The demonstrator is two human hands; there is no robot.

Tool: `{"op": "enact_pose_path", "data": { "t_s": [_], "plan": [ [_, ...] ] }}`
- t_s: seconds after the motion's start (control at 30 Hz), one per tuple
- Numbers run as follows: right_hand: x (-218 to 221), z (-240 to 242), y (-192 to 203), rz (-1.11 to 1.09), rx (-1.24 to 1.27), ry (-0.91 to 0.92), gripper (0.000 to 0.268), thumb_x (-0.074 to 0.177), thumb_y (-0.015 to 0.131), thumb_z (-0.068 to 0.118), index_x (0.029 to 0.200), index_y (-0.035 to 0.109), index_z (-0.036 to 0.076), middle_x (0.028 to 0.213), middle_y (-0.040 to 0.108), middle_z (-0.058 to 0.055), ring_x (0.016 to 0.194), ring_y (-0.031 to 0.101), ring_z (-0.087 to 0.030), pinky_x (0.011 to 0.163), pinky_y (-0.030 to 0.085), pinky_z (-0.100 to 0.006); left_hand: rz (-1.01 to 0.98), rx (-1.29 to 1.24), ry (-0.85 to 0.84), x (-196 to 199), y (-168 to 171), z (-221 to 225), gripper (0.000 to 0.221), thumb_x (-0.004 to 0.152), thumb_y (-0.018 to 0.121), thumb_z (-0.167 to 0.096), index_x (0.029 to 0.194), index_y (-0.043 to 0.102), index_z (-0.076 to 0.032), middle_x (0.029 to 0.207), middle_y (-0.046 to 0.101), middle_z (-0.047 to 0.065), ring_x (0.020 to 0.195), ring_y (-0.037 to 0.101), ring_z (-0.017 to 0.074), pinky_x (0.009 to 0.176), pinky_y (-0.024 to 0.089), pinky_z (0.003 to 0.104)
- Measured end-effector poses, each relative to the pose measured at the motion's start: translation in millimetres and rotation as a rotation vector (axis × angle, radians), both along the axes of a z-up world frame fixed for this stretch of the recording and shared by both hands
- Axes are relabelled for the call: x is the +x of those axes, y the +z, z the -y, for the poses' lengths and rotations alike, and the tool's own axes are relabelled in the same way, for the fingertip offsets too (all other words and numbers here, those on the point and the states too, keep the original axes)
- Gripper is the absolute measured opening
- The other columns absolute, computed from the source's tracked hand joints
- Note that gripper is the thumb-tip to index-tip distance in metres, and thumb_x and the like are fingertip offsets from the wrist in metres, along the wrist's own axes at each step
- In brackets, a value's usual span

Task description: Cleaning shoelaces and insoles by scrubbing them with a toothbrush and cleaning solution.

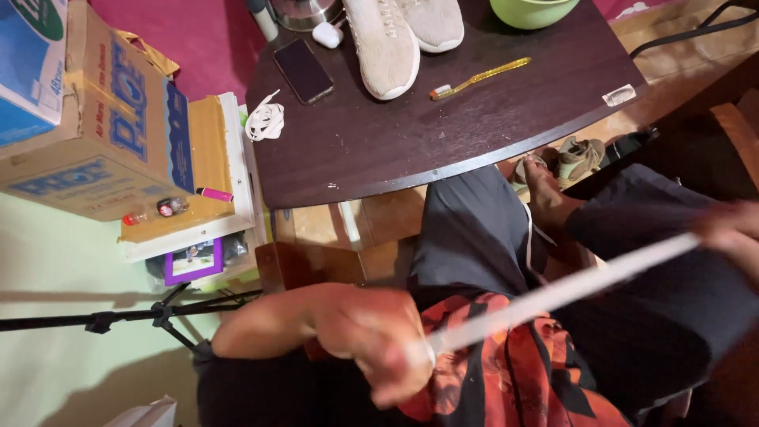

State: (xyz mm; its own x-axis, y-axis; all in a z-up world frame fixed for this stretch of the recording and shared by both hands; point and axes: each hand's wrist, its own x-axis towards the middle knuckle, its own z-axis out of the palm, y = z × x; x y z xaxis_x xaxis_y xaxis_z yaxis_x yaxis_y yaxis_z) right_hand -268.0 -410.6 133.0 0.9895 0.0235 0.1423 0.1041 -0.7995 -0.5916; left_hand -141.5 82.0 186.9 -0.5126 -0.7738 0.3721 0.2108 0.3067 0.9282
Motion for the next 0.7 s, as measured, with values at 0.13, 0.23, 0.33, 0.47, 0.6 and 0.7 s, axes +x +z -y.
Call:
{"op": "enact_pose_path", "data": {
  "t_s": [0.13, 0.23, 0.33, 0.47, 0.6, 0.7],
  "plan": [
    [34, -85, -32, 0.021, 0.082, 0.045, 0.022, 0.102, 0.058, 0.025, 0.100, 0.075, 0.012, 0.072, 0.068, 0.003, 0.060, 0.056, -0.010, 0.060, 0.043, -0.028, -1.064, -0.111, 0.467, 23, -4, -22, 0.050, 0.112, 0.061, -0.044, 0.133, 0.050, 0.000, 0.091, 0.072, 0.006, 0.086, 0.065, 0.0176, 0.099, 0.043, 0.038],
    [28, -147, -9, 0.027, 0.126, 0.255, 0.026, 0.102, 0.051, 0.026, 0.089, 0.069, 0.013, 0.070, 0.064, 0.003, 0.058, 0.057, -0.012, 0.058, 0.044, -0.030, -1.058, -0.459, 1.004, 91, -1, -7, 0.040, 0.119, 0.047, -0.048, 0.135, 0.057, -0.012, 0.127, 0.066, 0.005, 0.126, 0.064, 0.0199, 0.133, 0.036, 0.041],
    [-31, -117, -10, 0.105, 0.023, 0.272, 0.018, 0.097, 0.053, 0.026, 0.093, 0.069, 0.020, 0.088, 0.071, 0.004, 0.078, 0.069, -0.013, 0.073, 0.051, -0.030, 0.476, -0.284, 1.602, 118, -31, 29, 0.042, 0.106, 0.046, -0.026, 0.145, 0.053, -0.010, 0.139, 0.057, 0.021, 0.130, 0.054, 0.0373, 0.116, 0.040, 0.049],
    [-81, 90, -182, 0.220, 0.211, -0.385, 0.055, 0.126, 0.033, 0.056, 0.117, 0.048, 0.005, 0.115, 0.045, -0.010, 0.102, 0.043, -0.022, 0.095, 0.035, -0.040, 0.610, 0.354, 0.478, 51, -47, 58, 0.046, 0.086, 0.038, 0.003, 0.111, 0.073, -0.012, 0.092, 0.082, 0.000, 0.083, 0.079, 0.0127, 0.084, 0.063, 0.030],
    [21, -71, -34, 0.330, -0.128, -0.212, 0.020, 0.124, 0.059, 0.003, 0.119, 0.072, -0.012, 0.110, 0.071, -0.025, 0.088, 0.063, -0.033, 0.083, 0.047, -0.040, -0.054, 0.409, 0.114, 20, -22, 46, 0.043, 0.114, 0.040, -0.039, 0.114, 0.066, -0.004, 0.087, 0.069, 0.006, 0.081, 0.067, 0.0135, 0.081, 0.059, 0.028],
    [42, -128, -72, 0.177, -0.021, -0.088, 0.014, 0.105, 0.062, 0.015, 0.110, 0.076, 0.015, 0.101, 0.075, -0.003, 0.072, 0.060, -0.015, 0.069, 0.043, -0.032, -0.858, 0.102, 0.521, 47, 0, 51, 0.057, 0.110, 0.049, -0.024, 0.151, 0.042, 0.015, 0.085, 0.074, 0.013, 0.086, 0.072, 0.0280, 0.100, 0.059, 0.044]
  ]
}}
